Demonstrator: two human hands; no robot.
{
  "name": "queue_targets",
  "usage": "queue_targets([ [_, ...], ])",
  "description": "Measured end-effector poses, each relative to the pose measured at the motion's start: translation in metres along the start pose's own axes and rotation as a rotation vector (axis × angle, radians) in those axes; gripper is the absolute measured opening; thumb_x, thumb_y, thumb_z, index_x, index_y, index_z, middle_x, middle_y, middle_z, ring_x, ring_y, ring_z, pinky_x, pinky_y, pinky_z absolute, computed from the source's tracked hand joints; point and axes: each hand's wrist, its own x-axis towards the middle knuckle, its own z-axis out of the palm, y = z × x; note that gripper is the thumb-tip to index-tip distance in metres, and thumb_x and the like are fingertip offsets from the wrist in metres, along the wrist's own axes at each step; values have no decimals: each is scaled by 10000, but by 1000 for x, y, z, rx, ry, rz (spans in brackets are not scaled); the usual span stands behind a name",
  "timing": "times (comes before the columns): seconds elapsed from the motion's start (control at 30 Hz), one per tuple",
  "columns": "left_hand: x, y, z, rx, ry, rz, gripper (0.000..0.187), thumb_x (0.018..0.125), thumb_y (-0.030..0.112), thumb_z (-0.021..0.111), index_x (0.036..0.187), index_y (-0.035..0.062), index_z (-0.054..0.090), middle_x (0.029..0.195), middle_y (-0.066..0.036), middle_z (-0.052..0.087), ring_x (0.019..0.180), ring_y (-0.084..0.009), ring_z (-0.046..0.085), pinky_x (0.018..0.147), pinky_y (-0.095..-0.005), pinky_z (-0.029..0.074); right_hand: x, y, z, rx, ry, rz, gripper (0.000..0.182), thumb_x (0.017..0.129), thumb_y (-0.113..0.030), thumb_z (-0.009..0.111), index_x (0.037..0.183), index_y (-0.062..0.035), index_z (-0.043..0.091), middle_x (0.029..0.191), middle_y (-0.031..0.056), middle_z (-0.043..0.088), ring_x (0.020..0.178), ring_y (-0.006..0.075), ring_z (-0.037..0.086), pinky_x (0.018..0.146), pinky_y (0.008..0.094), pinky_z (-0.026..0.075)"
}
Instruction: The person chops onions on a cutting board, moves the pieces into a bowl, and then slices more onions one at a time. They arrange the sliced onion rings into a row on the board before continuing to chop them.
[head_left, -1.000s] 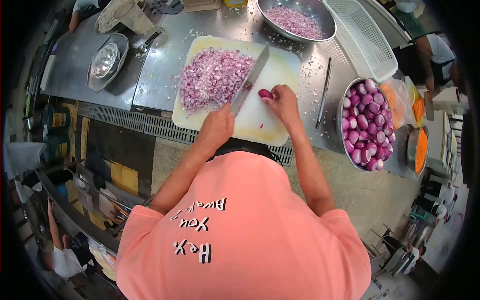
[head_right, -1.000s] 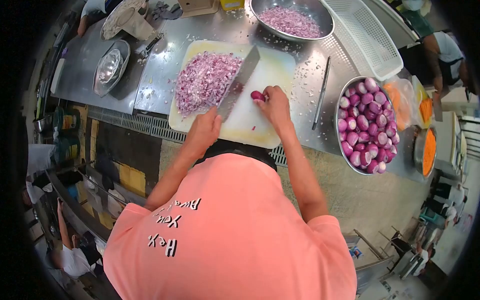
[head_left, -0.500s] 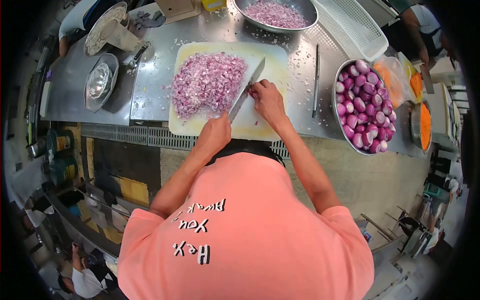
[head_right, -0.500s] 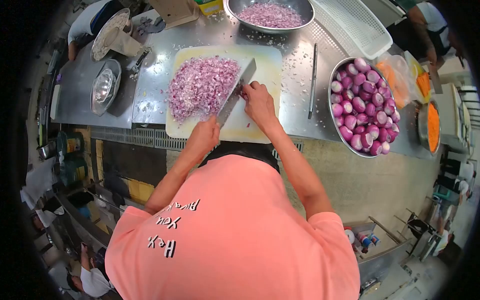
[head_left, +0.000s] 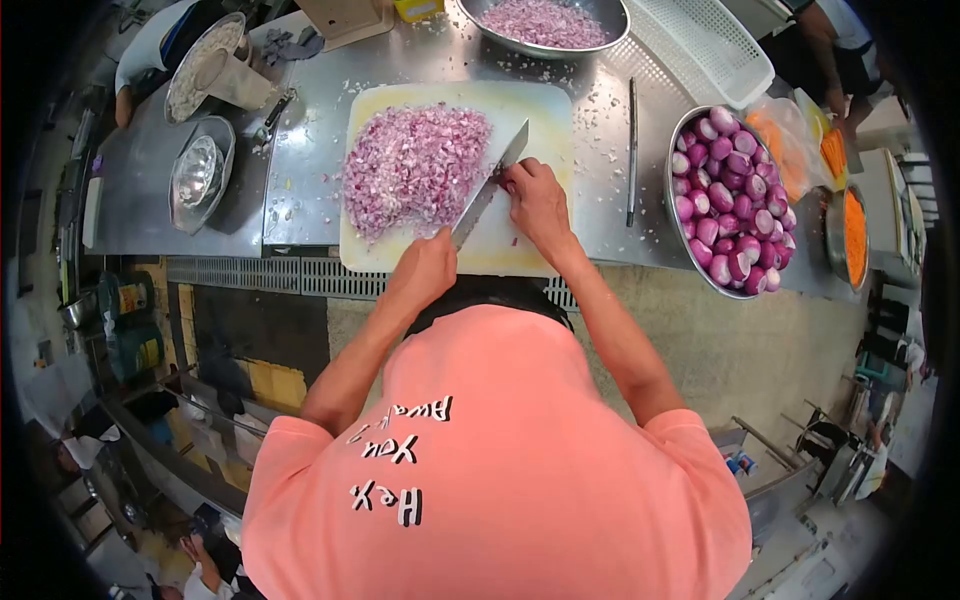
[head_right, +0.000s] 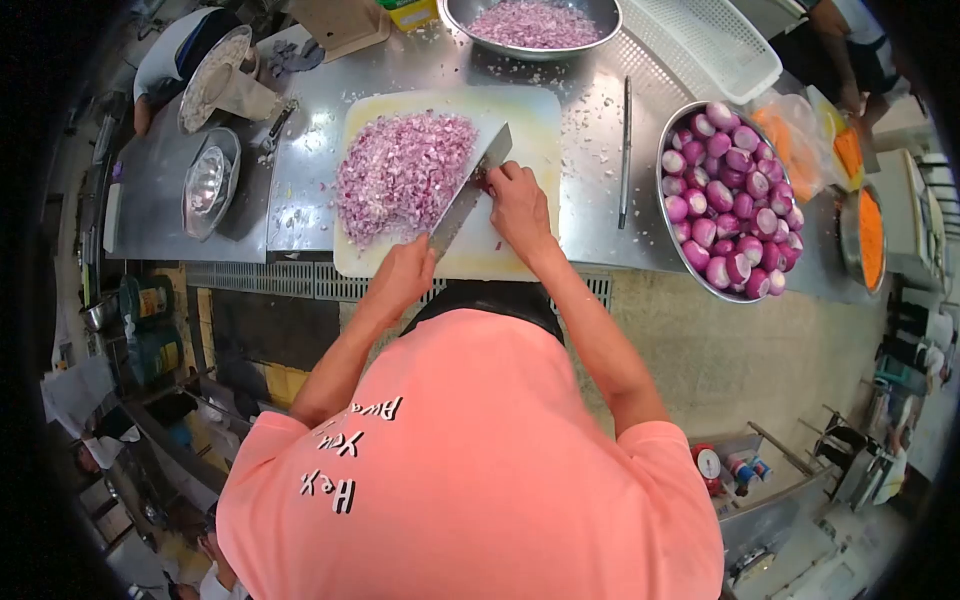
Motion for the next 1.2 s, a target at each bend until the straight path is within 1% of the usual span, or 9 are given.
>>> queue_targets([
  [0.27,3,-2,3,40,40,142,162,916,71,513,955,-84,535,644,-319,559,640,-498,586,578,-547,436,-2,4,-2,7,77,6,147,791,26,590,919,-45,606,909,122,567,869,339,560,726,443,496],
  [0.33,-6,8,-4,27,26,127,149,902,56,514,936,-89,527,623,-313,551,606,-492,578,557,-545,430,-6,4,2,17,110,-5,156,783,26,601,922,-43,611,914,121,571,859,340,564,728,442,497],
  [0.43,0,-6,5,83,15,156,125,890,42,513,912,-81,517,615,-305,549,593,-487,575,555,-545,429,-9,2,3,33,115,22,165,775,34,603,924,-37,612,918,125,581,856,343,567,729,439,497],
  [0.53,-8,10,-12,67,-20,147,107,880,32,514,892,-74,505,607,-296,549,588,-481,575,548,-543,427,-12,2,1,60,154,24,143,785,32,618,911,-35,623,908,131,598,864,347,589,740,435,494],
  [0.67,-6,-10,-2,95,-26,167,93,874,27,520,881,-64,506,601,-292,546,583,-478,573,544,-548,422,-19,3,9,67,164,51,150,784,36,615,915,-35,624,905,136,598,868,349,590,743,437,494],
  [0.73,-4,0,-12,104,-68,163,84,873,15,498,852,-66,490,616,-311,561,613,-488,593,569,-559,455,-17,9,10,52,208,26,141,788,40,610,907,-33,624,903,140,598,859,351,594,741,438,492],
  [0.93,-2,0,-15,130,-92,205,81,877,19,498,858,-60,487,608,-289,563,622,-484,595,572,-562,456,-21,7,7,101,196,47,161,777,66,573,917,-8,604,896,172,585,867,375,577,738,449,490],
  [1.03,-6,-3,-8,64,-88,183,75,876,15,498,855,-57,492,620,-282,573,622,-482,595,572,-559,457,-24,7,7,111,188,74,155,782,67,575,915,-7,603,896,174,583,857,381,576,735,451,486],
  [1.2,-5,1,-12,139,-96,228,68,875,13,504,854,-52,497,622,-283,574,617,-475,599,573,-555,460,-25,12,5,125,193,82,136,784,58,584,901,-8,606,899,168,590,840,382,581,725,454,487],
])
